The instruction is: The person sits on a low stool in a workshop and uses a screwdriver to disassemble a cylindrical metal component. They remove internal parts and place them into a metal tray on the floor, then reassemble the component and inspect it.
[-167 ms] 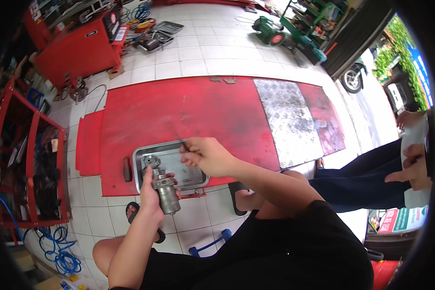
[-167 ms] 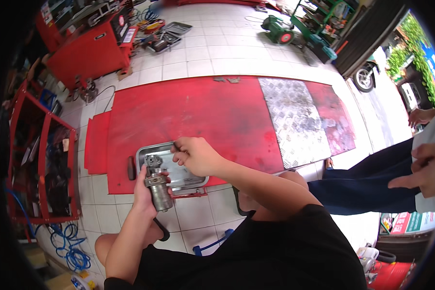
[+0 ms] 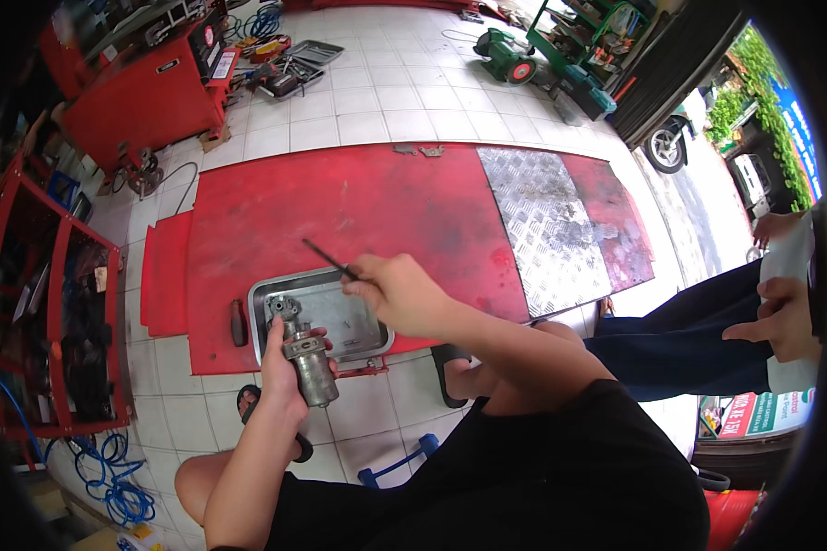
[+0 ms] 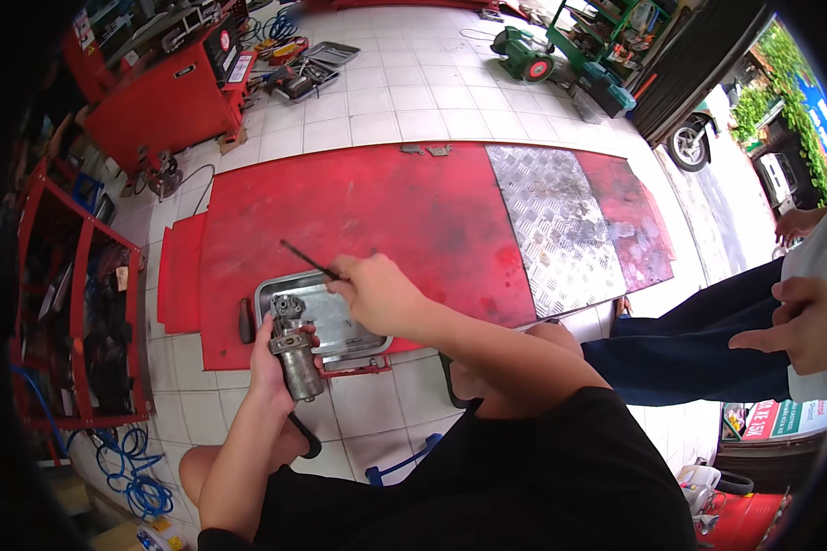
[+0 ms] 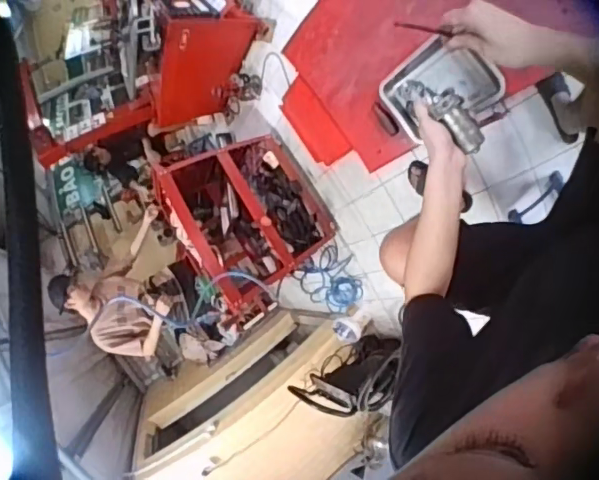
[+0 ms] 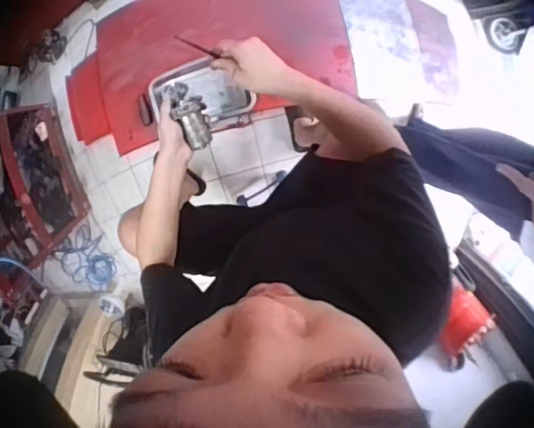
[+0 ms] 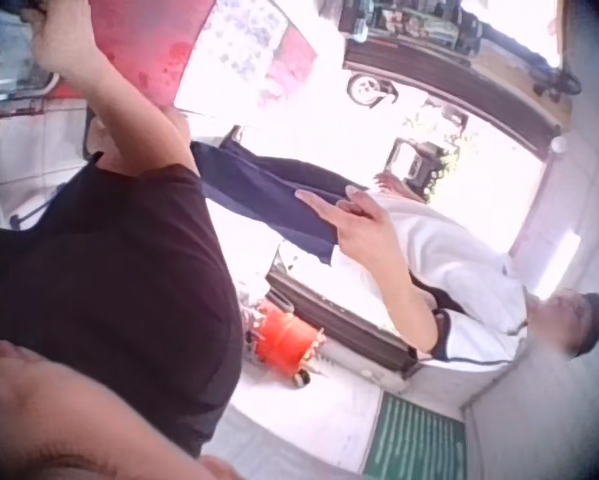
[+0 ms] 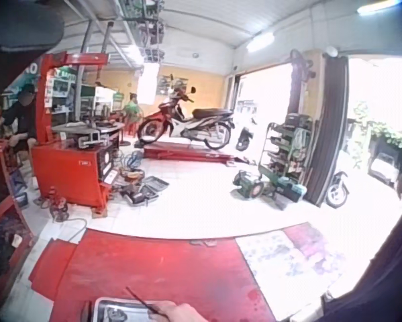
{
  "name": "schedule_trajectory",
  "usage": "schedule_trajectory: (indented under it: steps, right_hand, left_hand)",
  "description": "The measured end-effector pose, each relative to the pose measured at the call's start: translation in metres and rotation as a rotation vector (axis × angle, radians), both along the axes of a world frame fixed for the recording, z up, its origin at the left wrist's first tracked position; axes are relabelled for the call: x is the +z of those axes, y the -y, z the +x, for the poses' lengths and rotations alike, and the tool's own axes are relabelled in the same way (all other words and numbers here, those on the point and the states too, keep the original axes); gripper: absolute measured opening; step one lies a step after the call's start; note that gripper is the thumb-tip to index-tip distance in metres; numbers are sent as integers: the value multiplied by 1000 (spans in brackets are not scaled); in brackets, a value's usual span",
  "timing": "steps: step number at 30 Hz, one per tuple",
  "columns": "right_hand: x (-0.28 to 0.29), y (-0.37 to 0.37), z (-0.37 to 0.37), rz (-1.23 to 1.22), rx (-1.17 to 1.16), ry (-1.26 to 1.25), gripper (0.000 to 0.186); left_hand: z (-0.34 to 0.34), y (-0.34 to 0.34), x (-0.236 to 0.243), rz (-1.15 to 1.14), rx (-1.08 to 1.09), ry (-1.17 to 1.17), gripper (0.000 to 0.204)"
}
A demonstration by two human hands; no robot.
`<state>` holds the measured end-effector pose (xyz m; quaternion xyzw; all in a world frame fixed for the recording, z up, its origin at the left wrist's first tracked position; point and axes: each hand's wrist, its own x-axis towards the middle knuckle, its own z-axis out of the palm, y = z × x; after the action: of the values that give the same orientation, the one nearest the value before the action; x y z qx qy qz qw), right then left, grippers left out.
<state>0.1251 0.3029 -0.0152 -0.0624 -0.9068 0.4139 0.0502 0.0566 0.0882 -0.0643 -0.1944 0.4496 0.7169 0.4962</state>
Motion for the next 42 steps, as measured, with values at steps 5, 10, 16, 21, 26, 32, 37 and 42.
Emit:
schedule_trajectory:
  steps: [5, 10, 16, 21, 26, 32, 37, 42]
  right_hand:
    - [18, 3, 4, -640, -111, -128, 13]
    - [32, 12, 13, -956, -9, -215, 13]
    - [28, 24, 24, -801, 157, -381, 11]
    - [23, 25, 24, -728, 206, -407, 9]
    - [25, 31, 23, -637, 200, -388, 10]
    - [14, 35, 19, -571, 191, -430, 11]
    - [18, 30, 22, -567, -107, -392, 11]
    - [0, 7, 21, -671, -227, -270, 18]
  left_hand:
    - [2, -5, 1, -17, -19, -8, 68]
    - [1, -7, 7, -53, 1, -1, 68]
    - [3, -10, 4, -64, 65, -3, 66]
    - [6, -10, 3, -83, 88, -58, 66]
    - [5, -6, -1, -113, 95, -102, 68]
    - [2, -7, -1, -196, 107, -177, 69]
    - [1, -7, -12, -117, 152, -218, 63]
    - [-7, -21, -39, -56, 248, -201, 58]
